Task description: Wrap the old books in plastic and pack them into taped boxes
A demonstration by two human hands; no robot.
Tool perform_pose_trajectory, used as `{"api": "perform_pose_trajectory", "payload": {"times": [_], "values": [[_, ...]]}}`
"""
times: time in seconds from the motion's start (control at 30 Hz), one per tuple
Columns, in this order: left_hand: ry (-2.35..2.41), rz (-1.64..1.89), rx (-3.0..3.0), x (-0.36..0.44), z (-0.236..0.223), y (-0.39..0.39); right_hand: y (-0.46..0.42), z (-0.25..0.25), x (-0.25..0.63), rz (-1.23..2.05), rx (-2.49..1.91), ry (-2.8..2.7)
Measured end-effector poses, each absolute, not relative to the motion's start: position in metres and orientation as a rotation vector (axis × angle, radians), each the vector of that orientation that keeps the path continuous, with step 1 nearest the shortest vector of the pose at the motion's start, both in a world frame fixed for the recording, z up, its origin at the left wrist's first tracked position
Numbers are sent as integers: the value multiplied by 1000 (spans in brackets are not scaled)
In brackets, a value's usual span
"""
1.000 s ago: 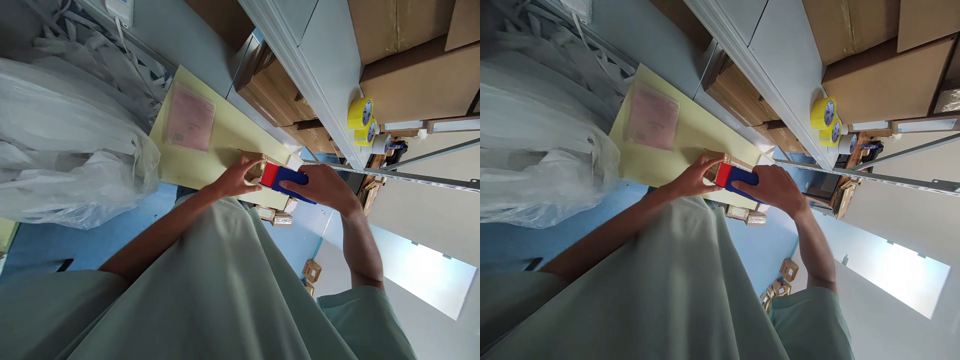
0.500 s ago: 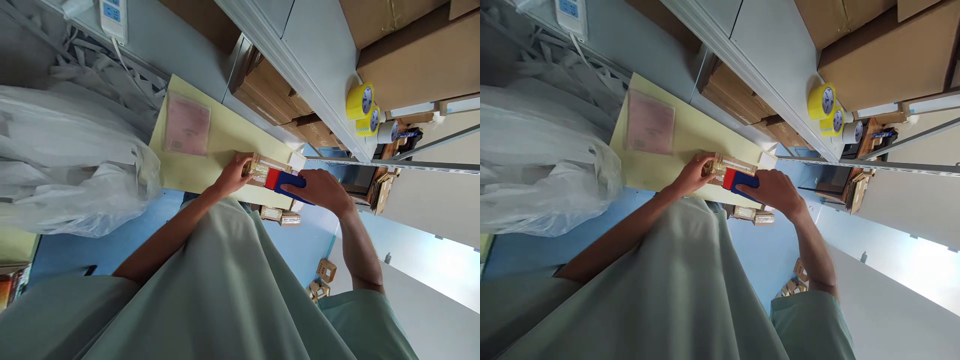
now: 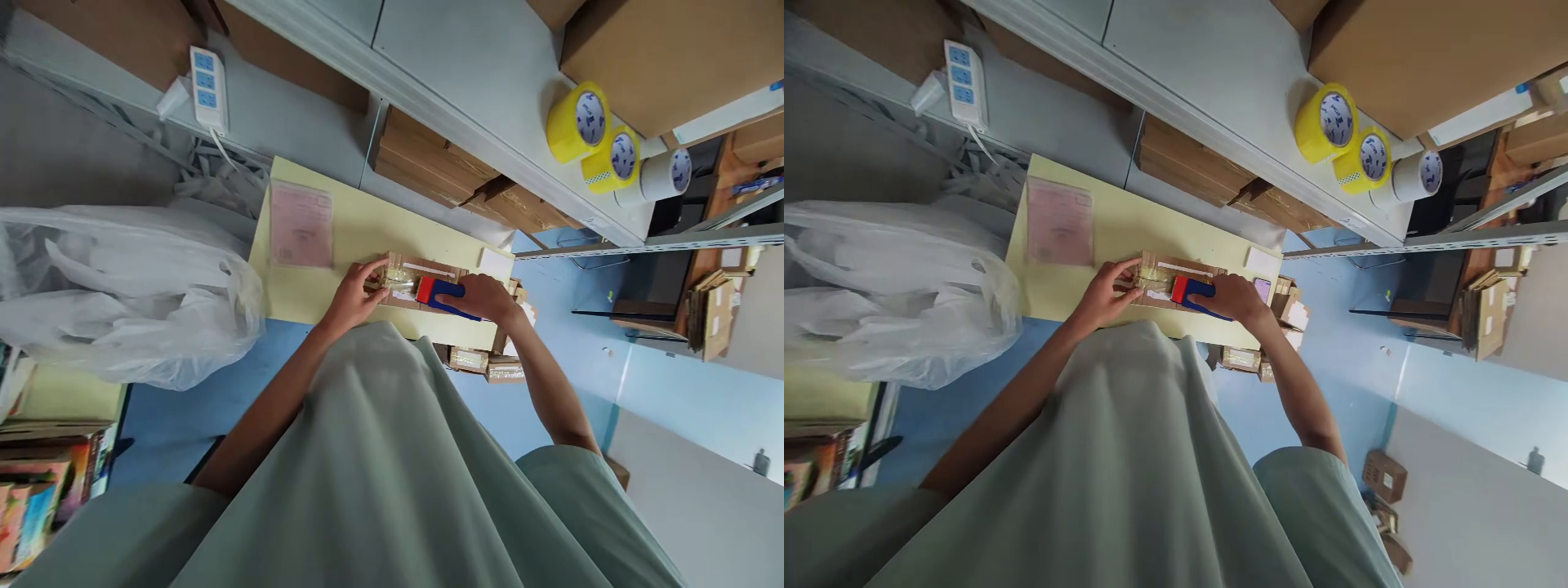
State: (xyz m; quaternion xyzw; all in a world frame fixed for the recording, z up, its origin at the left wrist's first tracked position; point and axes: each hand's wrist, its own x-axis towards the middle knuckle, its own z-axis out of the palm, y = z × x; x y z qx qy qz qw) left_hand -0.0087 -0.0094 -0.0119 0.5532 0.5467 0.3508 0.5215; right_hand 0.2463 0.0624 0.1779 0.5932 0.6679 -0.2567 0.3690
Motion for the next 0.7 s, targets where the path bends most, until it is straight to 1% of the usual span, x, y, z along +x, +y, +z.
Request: {"api": "perform_pose_trajectory", "payload": {"times": [0.23, 0.43, 0.6, 0.7], "values": [[1643, 974, 1040, 23, -14, -31, 61, 166, 258, -743, 1479, 1836], [2024, 1050, 1067, 57, -7, -25, 58, 160, 268, -804, 1472, 1947], [2186, 1013, 1100, 65, -7, -15, 61, 168, 276, -887, 1471, 1995], [2216, 991, 1103, 58, -5, -12, 64, 180, 304, -916, 1480, 1966]]}}
